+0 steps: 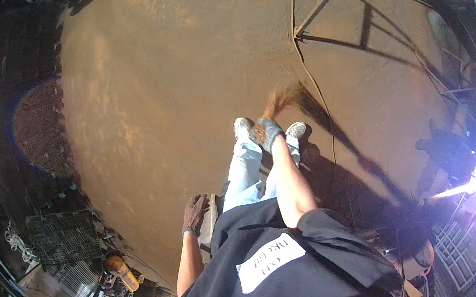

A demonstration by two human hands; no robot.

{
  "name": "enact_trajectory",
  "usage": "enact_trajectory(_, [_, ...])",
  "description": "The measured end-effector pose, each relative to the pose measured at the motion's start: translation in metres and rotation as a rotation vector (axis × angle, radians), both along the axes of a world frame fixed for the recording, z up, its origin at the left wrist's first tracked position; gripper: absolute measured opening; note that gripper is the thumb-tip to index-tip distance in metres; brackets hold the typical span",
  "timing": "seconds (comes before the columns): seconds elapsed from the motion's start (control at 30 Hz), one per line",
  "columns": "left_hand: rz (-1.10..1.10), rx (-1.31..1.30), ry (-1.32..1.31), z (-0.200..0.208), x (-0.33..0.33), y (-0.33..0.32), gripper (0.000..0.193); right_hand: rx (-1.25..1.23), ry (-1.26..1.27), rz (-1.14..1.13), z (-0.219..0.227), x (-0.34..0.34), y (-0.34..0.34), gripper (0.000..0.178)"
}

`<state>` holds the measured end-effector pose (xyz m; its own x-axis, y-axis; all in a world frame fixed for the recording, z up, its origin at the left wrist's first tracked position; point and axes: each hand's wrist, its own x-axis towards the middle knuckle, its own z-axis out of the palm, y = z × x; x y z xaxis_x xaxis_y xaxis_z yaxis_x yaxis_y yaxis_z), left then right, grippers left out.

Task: The person sweeps a concrete floor using a traditional straw broom in a large indoor space. They move around the area, sweeping debris toward a central pile while navigating around stacked green crates, white plastic chairs, and metal frames. The person continues sweeping across different sections of the floor throughout the clip.

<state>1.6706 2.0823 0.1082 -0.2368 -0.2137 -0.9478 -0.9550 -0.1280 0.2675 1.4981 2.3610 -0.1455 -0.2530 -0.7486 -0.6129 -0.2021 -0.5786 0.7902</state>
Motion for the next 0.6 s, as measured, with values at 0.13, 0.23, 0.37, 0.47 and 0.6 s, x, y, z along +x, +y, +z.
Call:
enact_trajectory(0.13, [0.038, -0.058, -0.098, 0.000, 0.025, -0.016, 0.043, 0.763, 0.681, 0.793, 0.031, -0.041, -0.044, 0.015])
enact_trajectory(0.23, [0.032, -0.040, -0.087, -0.006, 0.033, -0.023, 0.042, 1.033, 0.760, 1.044, 0.083, -0.051, -0.035, 0.016])
enact_trajectory(0.37, [0.052, -0.013, -0.089, -0.006, 0.022, -0.029, 0.043, 0.986, 0.706, 0.860, 0.153, -0.001, 0.012, 0.014])
enact_trajectory(0.47, [0.047, 0.058, -0.009, -0.008, 0.000, -0.030, 0.043, 0.960, 0.679, 0.866, 0.168, 0.058, 0.044, 0.020])
enact_trajectory(0.6, [0.118, 0.086, 0.059, -0.009, -0.019, -0.026, 0.043, 0.925, 0.582, 0.692, 0.109, 0.067, 0.055, 0.024])
